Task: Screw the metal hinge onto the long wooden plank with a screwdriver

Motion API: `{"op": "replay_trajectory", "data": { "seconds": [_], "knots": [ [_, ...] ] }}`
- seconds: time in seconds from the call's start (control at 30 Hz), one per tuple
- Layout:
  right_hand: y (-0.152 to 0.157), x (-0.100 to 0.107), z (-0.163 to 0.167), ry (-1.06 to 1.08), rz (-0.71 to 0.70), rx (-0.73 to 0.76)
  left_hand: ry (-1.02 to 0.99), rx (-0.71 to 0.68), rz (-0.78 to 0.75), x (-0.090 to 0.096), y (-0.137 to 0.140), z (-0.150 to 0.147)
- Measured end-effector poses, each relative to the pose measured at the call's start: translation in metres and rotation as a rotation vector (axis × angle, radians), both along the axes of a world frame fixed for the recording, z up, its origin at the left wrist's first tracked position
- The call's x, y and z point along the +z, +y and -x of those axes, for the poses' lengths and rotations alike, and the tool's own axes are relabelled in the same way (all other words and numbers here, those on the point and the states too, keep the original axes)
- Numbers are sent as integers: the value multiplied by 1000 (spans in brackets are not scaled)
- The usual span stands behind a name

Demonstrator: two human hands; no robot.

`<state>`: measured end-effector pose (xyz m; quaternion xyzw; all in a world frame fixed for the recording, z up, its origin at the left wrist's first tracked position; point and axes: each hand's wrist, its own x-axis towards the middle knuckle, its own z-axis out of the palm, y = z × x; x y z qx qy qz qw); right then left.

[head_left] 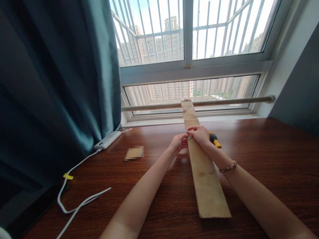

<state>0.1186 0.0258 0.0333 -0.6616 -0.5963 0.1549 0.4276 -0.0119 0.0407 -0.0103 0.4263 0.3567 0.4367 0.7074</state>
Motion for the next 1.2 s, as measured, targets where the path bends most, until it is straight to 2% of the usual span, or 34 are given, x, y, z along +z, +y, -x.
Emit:
{"op": "replay_trajectory", "data": {
  "seconds": [0.2, 0.43, 0.6, 0.83, 0.93, 1.03, 1.2],
  "knots": [
    [6, -8, -2, 182, -32, 27, 7, 2, -4, 4, -4, -1],
    [10, -17, -8, 404, -167, 40, 35, -6, -40, 6, -4, 0],
    [9, -20, -8, 438, -217, 46, 38, -11, -55, 2, -3, 1],
    [6, -19, -8, 422, -241, 69, -81, 20, -33, -7, -1, 11],
    [6, -20, -9, 411, -246, 73, -96, 79, -7, -12, 2, 15],
    [6, -20, -9, 401, -249, 73, -65, 208, 1, -15, 5, 15],
    [7, -20, -10, 385, -249, 74, 93, 416, -105, -6, 6, 13]
  ]
}}
